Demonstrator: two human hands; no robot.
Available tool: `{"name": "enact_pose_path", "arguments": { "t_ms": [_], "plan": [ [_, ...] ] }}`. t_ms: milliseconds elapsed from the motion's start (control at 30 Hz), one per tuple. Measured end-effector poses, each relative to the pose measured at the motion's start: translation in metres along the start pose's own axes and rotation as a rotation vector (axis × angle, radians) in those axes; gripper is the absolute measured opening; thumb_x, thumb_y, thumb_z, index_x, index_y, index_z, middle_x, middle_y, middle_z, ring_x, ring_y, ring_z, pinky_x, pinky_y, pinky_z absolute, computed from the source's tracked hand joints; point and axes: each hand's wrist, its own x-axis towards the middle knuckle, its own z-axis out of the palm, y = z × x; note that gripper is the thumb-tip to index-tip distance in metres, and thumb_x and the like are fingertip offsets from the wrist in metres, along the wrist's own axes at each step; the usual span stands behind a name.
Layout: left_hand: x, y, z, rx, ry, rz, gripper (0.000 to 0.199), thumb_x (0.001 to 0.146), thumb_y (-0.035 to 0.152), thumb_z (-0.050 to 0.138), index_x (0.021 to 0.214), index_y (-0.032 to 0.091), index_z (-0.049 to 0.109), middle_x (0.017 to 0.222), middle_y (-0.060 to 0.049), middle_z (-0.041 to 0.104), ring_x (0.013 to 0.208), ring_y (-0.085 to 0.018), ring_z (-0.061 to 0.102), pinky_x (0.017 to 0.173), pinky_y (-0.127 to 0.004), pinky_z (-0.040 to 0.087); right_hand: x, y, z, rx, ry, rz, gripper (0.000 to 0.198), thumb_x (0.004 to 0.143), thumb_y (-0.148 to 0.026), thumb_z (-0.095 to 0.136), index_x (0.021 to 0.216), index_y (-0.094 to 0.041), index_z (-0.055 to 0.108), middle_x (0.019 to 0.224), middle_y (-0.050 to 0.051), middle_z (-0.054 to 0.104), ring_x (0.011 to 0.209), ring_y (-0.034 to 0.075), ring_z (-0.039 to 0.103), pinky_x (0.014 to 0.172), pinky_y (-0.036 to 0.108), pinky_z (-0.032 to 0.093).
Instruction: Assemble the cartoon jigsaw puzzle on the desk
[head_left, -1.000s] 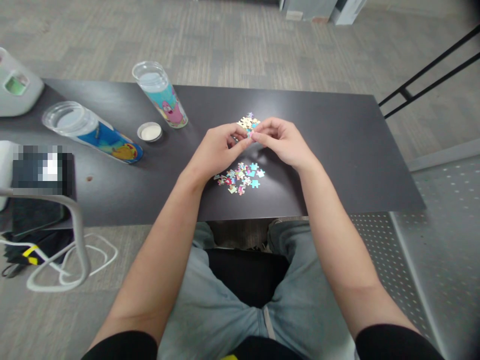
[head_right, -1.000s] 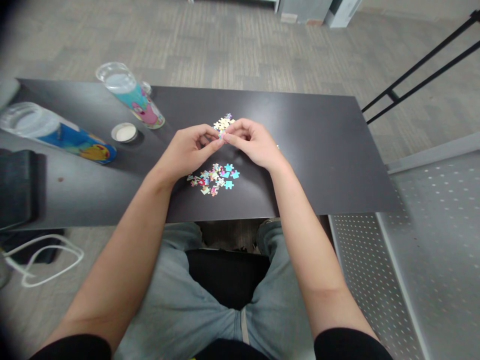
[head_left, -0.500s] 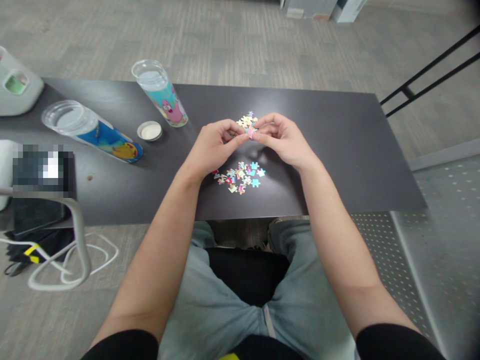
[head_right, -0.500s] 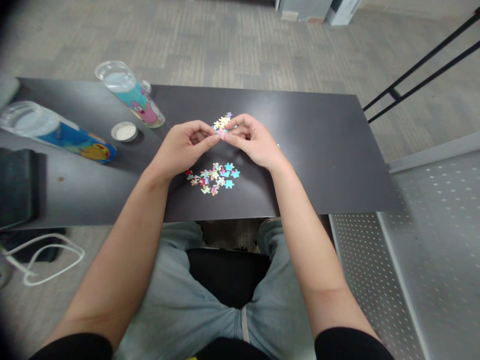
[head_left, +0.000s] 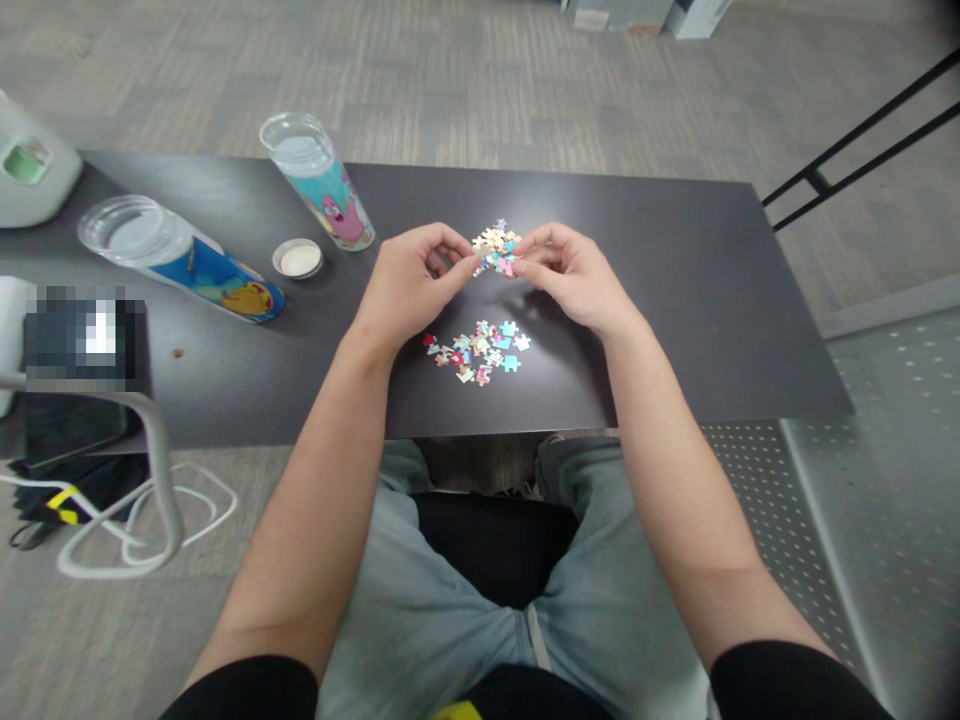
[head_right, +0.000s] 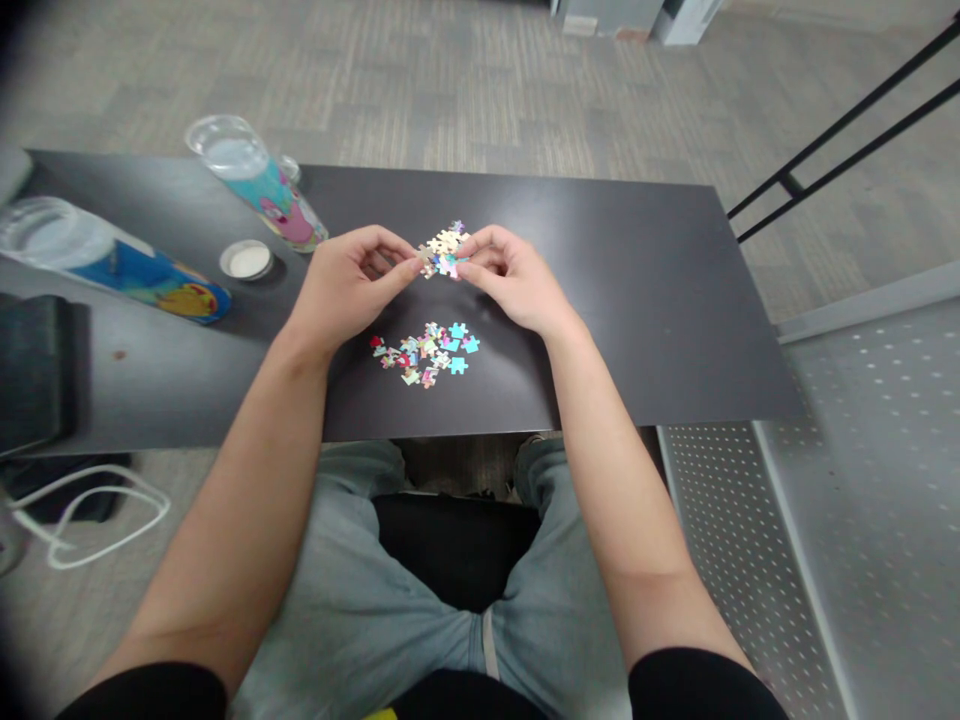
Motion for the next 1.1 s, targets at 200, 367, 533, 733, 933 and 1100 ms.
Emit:
{"name": "enact_pose_path", "arguments": {
  "t_ms": [200, 367, 533, 733, 933, 1100],
  "plan": [
    [-0.001, -0.003, -0.010, 0.152, 0.018, 0.030, 0.007, 0.103, 0.034, 0.092, 0.108, 0.029, 0.092, 0.105, -0.006, 0.086, 0.083, -0.022, 0.069, 0.087, -0.047, 0.062, -0.005, 0.005, -0.007, -0.205, 0.036, -0.041, 0.019, 0.104, -0.047, 0.089, 0.113, -0.031, 0.083, 0.100, 0.003, 0.090, 0.084, 0.027, 0.074, 0.088, 0.047, 0.061],
    [-0.002, -0.006, -0.008, 0.170, -0.064, 0.099, 0.005, 0.098, 0.029, 0.091, 0.103, 0.029, 0.092, 0.110, -0.004, 0.089, 0.080, -0.020, 0.069, 0.086, -0.046, 0.059, -0.004, 0.007, -0.012, -0.257, 0.032, -0.087, 0.013, 0.105, -0.039, 0.090, 0.114, -0.030, 0.086, 0.100, 0.003, 0.092, 0.081, 0.026, 0.071, 0.086, 0.045, 0.061],
    [-0.002, -0.009, -0.008, 0.211, -0.151, 0.106, 0.016, 0.093, 0.019, 0.086, 0.104, 0.028, 0.094, 0.106, -0.002, 0.088, 0.079, -0.018, 0.070, 0.081, -0.042, 0.055, 0.000, 0.011, -0.014, -0.315, 0.116, -0.127, 0.009, 0.104, -0.029, 0.089, 0.113, -0.028, 0.088, 0.098, 0.003, 0.087, 0.075, 0.022, 0.060, 0.083, 0.043, 0.057],
    [-0.002, -0.012, -0.008, 0.230, -0.100, 0.076, 0.021, 0.095, 0.015, 0.083, 0.109, 0.027, 0.093, 0.106, -0.003, 0.089, 0.080, -0.019, 0.072, 0.081, -0.041, 0.055, -0.002, 0.006, -0.011, -0.383, 0.178, -0.116, 0.010, 0.106, -0.019, 0.083, 0.110, -0.027, 0.087, 0.097, 0.002, 0.083, 0.073, 0.020, 0.053, 0.082, 0.042, 0.054],
    [-0.001, -0.012, -0.004, 0.228, -0.069, 0.047, 0.012, 0.097, 0.026, 0.093, 0.109, 0.028, 0.092, 0.103, -0.004, 0.087, 0.082, -0.021, 0.071, 0.080, -0.043, 0.054, -0.002, 0.012, -0.010, -0.465, 0.079, -0.200, 0.015, 0.104, -0.017, 0.093, 0.114, -0.025, 0.087, 0.109, 0.006, 0.084, 0.095, 0.026, 0.069, 0.102, 0.049, 0.057],
    [0.001, -0.015, 0.000, 0.250, -0.094, 0.025, 0.016, 0.093, 0.027, 0.097, 0.107, 0.031, 0.091, 0.103, -0.003, 0.088, 0.084, -0.023, 0.071, 0.080, -0.044, 0.054, -0.008, 0.015, -0.015, -0.583, 0.080, -0.174, 0.024, 0.104, -0.027, 0.101, 0.125, -0.031, 0.090, 0.132, 0.009, 0.085, 0.112, 0.034, 0.077, 0.119, 0.061, 0.058]
  ]
}}
